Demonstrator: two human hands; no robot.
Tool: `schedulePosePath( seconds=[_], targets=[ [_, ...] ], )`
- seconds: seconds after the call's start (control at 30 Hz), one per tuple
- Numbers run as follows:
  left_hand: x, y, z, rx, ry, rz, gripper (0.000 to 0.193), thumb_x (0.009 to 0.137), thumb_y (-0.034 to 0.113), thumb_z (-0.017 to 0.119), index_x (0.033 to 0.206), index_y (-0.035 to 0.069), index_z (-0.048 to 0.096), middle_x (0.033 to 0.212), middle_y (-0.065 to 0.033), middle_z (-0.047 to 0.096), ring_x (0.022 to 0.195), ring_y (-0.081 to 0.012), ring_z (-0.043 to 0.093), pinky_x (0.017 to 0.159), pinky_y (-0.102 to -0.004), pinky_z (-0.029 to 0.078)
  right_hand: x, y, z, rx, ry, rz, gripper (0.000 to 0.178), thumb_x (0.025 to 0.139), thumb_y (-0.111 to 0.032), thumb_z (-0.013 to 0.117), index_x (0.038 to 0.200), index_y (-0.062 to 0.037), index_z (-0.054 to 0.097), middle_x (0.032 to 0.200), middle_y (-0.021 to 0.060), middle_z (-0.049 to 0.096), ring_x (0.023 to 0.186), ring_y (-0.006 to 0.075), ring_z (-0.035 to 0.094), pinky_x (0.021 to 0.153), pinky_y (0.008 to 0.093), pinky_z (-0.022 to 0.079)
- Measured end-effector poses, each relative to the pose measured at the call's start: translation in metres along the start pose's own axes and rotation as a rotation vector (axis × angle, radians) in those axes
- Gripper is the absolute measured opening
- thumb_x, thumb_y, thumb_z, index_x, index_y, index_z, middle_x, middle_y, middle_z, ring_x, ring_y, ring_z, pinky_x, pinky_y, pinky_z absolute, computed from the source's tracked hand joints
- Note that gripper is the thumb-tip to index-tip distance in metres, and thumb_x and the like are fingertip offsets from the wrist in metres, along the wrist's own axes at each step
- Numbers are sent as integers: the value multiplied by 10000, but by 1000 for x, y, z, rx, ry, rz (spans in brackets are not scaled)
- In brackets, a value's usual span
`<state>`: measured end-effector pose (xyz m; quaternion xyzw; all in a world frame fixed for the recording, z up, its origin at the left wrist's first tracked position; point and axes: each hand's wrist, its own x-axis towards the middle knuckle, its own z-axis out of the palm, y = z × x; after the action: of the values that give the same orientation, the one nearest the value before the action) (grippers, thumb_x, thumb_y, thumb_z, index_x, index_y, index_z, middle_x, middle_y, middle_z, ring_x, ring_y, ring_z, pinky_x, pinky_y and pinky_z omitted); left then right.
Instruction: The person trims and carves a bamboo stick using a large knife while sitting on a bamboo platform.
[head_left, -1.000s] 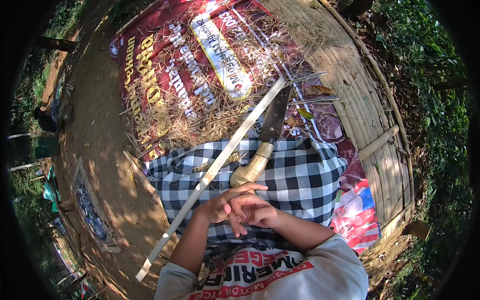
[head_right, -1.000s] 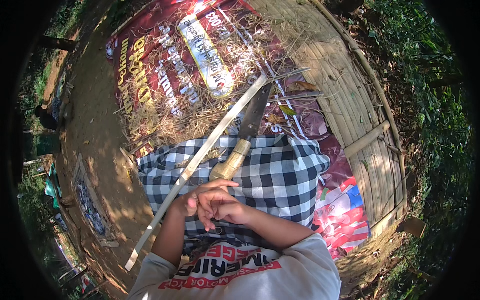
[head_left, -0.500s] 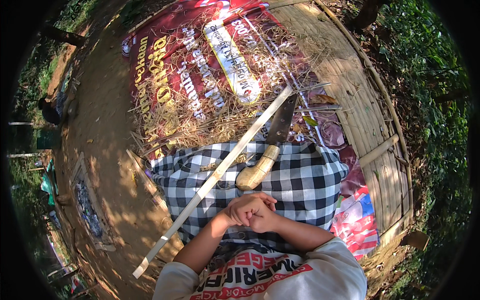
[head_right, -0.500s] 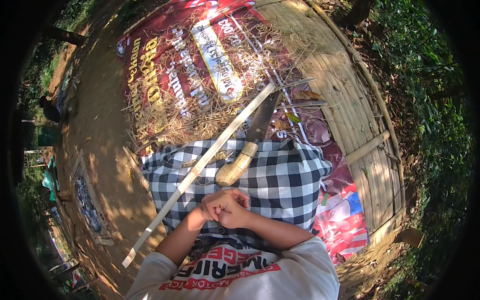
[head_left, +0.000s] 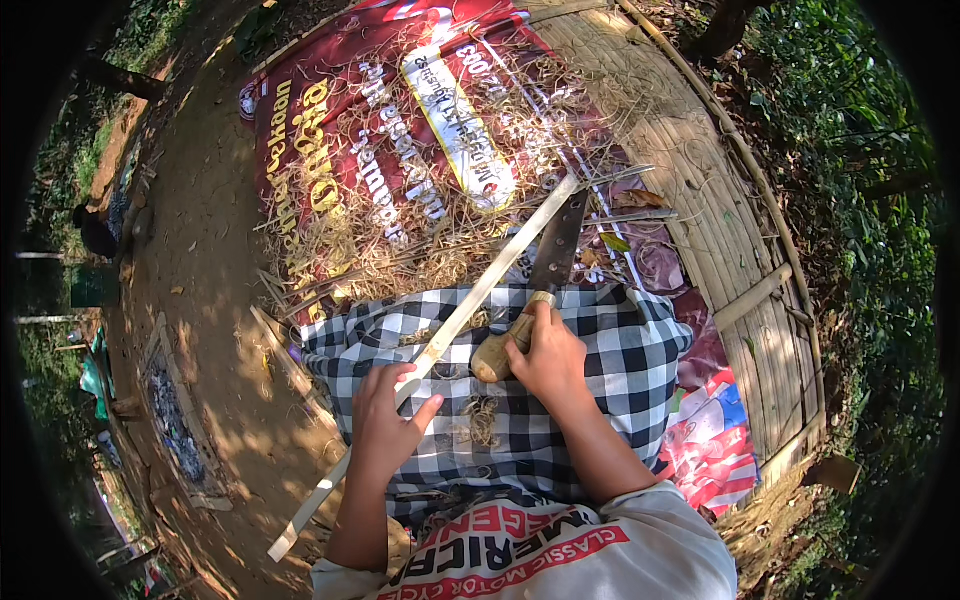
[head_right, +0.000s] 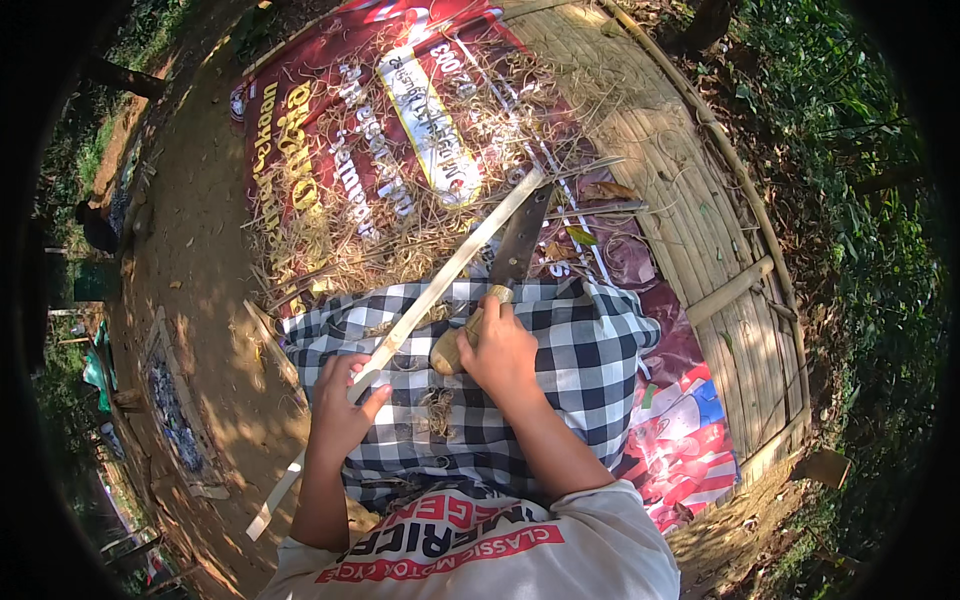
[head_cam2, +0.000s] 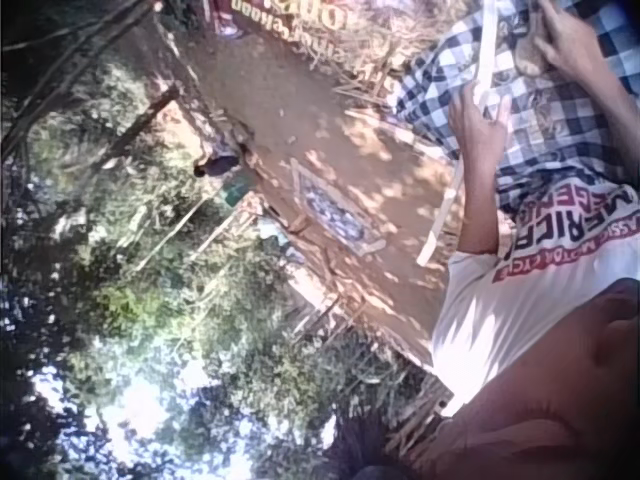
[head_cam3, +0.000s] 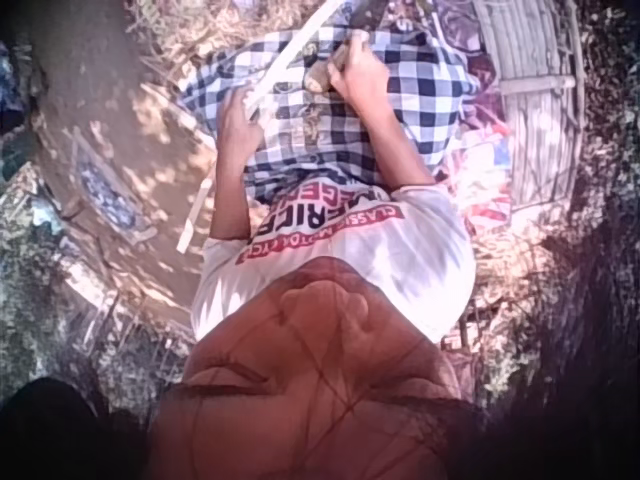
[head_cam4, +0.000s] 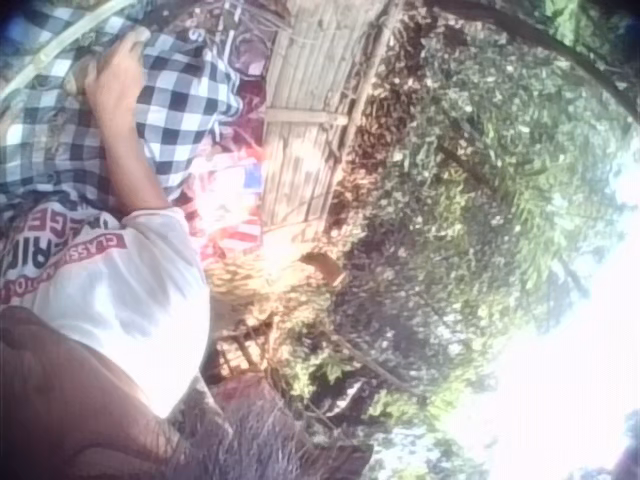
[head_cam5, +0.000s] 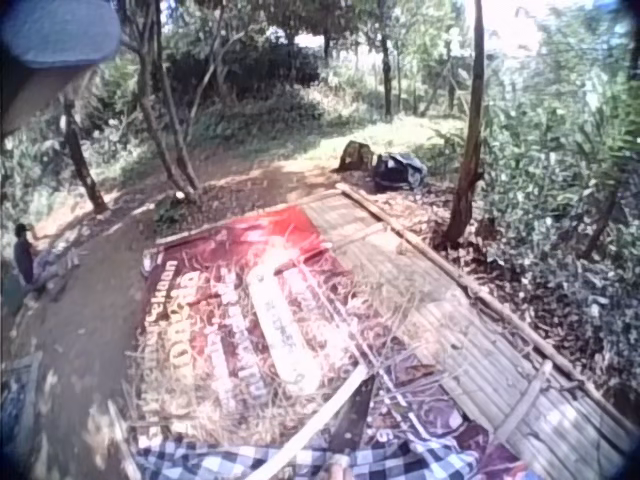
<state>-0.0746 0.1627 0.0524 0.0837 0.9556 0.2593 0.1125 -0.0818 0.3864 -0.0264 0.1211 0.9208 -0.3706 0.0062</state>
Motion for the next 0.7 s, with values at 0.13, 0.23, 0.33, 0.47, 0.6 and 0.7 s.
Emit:
schedulePosePath(
  seconds=[0.13,0.23,0.33,0.47,0.6,0.7],
  targets=[
    [-27,-39,-13,338,8,-106,413,704,251,802,1009,81,582,1006,-92,546,938,-323,541,777,-418,449,11,3,9,-123,18,112,689,696,-297,793,1205,-41,405,971,183,591,794,365,650,644,432,549],
    [-39,-49,-11,240,18,-199,355,688,232,810,895,71,570,971,-104,555,918,-322,551,755,-416,449,17,3,10,-194,-18,152,830,632,-356,846,1215,0,375,967,200,583,779,370,654,637,429,554],
    [-47,-55,-13,229,64,-187,335,730,249,791,877,54,562,866,-111,576,795,-325,585,673,-417,458,29,-2,7,-312,-131,231,893,643,-414,833,1243,30,342,967,198,627,804,332,681,668,392,564],
    [-64,-77,-9,194,26,-211,307,793,269,753,869,33,573,712,-144,625,649,-352,602,591,-429,456,42,5,20,-362,-157,263,946,619,-435,834,1247,60,327,843,194,687,774,315,693,662,376,556],
    [-78,-79,-16,76,-125,-321,309,837,295,711,867,11,593,750,-201,650,721,-388,635,628,-444,480,38,-1,14,-332,-98,340,909,653,-370,810,1282,38,296,872,183,694,796,318,694,706,397,555],
    [-91,-95,-15,-109,-102,-296,257,852,238,695,849,5,587,721,-196,642,684,-388,628,612,-435,470,34,-1,5,-301,12,340,806,642,-257,797,1242,-8,321,906,189,670,840,357,670,737,426,547]
  ],
)
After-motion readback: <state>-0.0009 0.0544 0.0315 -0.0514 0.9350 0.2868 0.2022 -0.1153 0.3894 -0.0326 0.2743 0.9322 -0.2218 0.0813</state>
